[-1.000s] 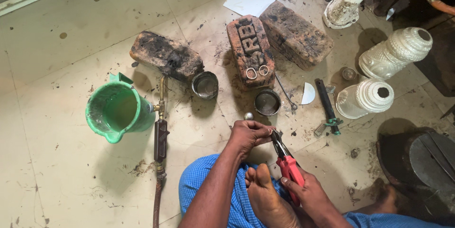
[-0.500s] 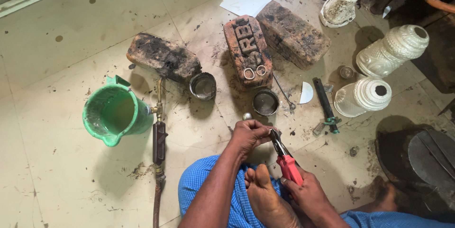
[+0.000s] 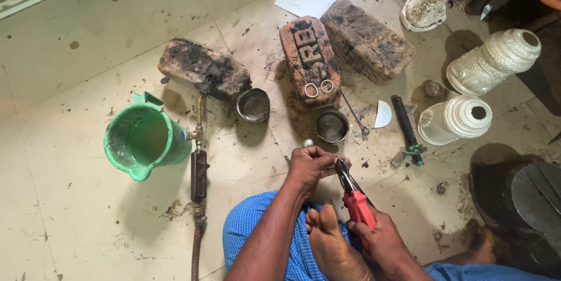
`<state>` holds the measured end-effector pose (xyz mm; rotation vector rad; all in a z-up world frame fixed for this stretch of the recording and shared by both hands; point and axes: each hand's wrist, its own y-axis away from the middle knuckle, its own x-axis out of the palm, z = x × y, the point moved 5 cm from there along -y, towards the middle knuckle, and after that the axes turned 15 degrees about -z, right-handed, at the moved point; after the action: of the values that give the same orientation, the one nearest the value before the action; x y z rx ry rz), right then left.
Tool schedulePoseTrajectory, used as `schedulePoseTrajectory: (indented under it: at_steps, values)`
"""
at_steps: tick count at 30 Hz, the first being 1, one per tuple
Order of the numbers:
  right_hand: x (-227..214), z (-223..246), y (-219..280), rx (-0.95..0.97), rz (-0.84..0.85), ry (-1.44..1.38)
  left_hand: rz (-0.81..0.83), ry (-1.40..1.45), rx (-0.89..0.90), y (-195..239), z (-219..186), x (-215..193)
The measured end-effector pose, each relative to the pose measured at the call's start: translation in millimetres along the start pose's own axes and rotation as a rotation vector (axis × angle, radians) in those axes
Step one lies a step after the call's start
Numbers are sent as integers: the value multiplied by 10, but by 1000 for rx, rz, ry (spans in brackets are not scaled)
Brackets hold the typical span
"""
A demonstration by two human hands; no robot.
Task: The person sits on the floor and uses a blowtorch to heat two metal rings placed on a brick. They use pliers to adjust the rings and a metal rod to apply material to the heated area.
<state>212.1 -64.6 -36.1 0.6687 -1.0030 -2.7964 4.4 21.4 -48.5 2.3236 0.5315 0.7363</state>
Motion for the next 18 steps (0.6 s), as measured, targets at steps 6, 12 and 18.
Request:
schedulePoseTrajectory:
  at_steps: [6, 12, 18]
  values:
    - [17, -49, -27, -13, 4, -33, 1, -7, -9, -13, 14, -7]
    - [38, -107, -28, 91, -27, -44, -28, -12, -28, -24, 17, -13]
    - [41, -49, -15, 53, 52, -70, 2, -27, -38, -35, 11, -27]
